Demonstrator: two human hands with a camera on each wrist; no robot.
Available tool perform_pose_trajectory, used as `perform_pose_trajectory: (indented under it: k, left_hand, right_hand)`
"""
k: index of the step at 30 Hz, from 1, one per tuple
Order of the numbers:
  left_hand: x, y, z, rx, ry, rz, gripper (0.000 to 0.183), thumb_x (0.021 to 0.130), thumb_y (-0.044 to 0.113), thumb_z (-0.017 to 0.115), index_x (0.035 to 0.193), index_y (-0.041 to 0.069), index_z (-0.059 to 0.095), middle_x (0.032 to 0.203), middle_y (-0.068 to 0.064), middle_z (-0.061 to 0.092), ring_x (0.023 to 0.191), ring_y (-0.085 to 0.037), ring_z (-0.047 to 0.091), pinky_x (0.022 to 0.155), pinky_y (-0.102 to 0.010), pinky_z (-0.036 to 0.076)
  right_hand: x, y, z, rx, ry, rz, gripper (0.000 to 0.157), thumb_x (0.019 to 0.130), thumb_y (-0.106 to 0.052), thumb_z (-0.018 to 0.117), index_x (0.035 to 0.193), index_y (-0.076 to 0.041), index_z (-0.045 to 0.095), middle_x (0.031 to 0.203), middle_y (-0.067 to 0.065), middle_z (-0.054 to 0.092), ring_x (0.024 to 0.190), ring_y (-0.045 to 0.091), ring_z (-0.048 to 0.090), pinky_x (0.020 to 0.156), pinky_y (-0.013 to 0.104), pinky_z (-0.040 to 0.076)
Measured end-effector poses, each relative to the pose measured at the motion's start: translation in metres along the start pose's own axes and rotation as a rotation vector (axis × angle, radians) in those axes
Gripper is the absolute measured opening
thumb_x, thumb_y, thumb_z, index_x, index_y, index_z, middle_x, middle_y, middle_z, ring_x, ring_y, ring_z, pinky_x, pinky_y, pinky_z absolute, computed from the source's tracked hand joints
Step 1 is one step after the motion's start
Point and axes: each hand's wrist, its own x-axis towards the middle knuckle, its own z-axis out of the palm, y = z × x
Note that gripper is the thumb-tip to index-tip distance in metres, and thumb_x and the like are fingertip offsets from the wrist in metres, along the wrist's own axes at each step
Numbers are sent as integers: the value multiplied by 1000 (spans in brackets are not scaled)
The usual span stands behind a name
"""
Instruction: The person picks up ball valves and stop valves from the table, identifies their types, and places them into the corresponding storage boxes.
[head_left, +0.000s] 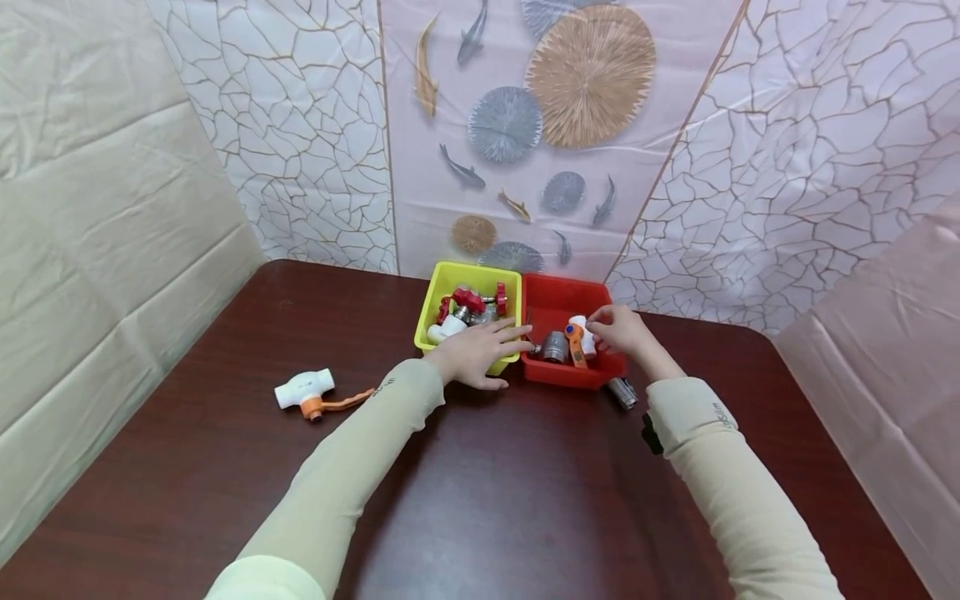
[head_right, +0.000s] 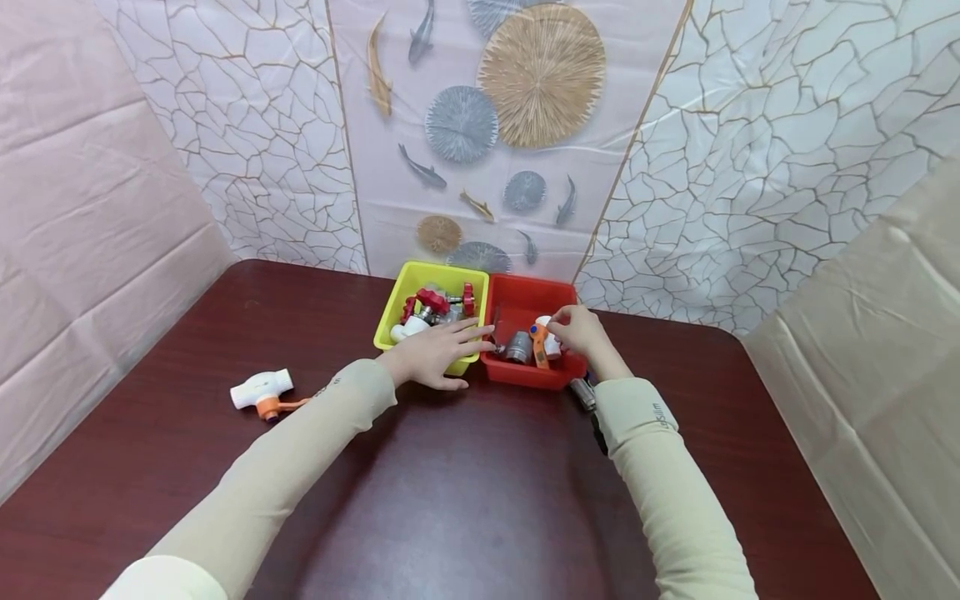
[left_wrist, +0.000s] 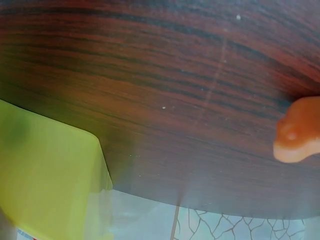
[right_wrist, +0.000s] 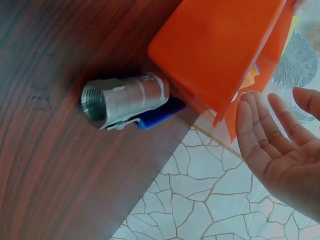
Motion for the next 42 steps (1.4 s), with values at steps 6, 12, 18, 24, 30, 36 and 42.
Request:
perform_pose_trajectory:
  k: [6, 12, 18, 24, 30, 36, 42]
  left_hand:
    - [0, 0, -2, -3, -4, -3, 75, 85, 49, 60, 149, 24, 29, 158, -2, 17, 146, -27, 16, 115, -42, 25]
    - [0, -1, 0, 3, -8, 4, 75, 86, 50, 59, 149, 25, 27, 159, -2, 16, 146, -26, 16, 116, -42, 25]
    - [-1, -3, -1, -17, -19, -10, 77, 85, 46, 61, 150, 26, 25, 159, -2, 15, 146, -26, 13, 116, -44, 23]
    - [-2, 0, -3, -50, -29, -2, 83, 86, 43, 61, 152, 24, 15, 159, -4, 13, 147, -29, 10, 117, -47, 18]
    - [-5, 7, -5, -76, -29, -6, 81, 89, 38, 60, 152, 17, 15, 160, -6, 10, 147, -30, 10, 118, -47, 17]
    - [-15, 13, -10, -55, -21, 11, 76, 90, 32, 61, 151, 13, 20, 158, -9, 18, 145, -28, 19, 117, -43, 21]
    - [-29, 19, -12, -90, -24, 18, 77, 89, 32, 62, 152, 21, 19, 157, -7, 23, 144, -23, 23, 117, -41, 23]
  right_hand:
    - [-6, 6, -4, 51, 13, 28, 29, 96, -14, 50, 113, 10, 54, 90, 26, 64, 67, 20, 64, 68, 34, 58]
    - [-15, 12, -10, 90, 42, 33, 26, 95, -11, 52, 110, 10, 55, 88, 22, 64, 63, 13, 63, 64, 32, 58]
    - [-22, 21, -13, 159, 63, 43, 27, 94, -8, 53, 110, 13, 56, 85, 22, 65, 60, 11, 62, 59, 28, 57]
    - [-30, 28, -16, 278, 86, 82, 29, 93, -7, 53, 113, 16, 54, 77, 12, 66, 56, 6, 60, 59, 25, 56]
    - [-36, 33, -17, 349, 83, 84, 30, 93, -5, 51, 113, 18, 52, 70, 1, 63, 56, 5, 59, 62, 29, 58]
    - [-39, 41, -14, 432, 128, 91, 32, 93, -3, 50, 116, 20, 49, 71, -1, 63, 57, 5, 61, 64, 29, 58]
    - [-44, 45, -5, 549, 212, 149, 36, 94, -6, 51, 121, 18, 47, 71, -4, 63, 58, 5, 63, 67, 29, 58]
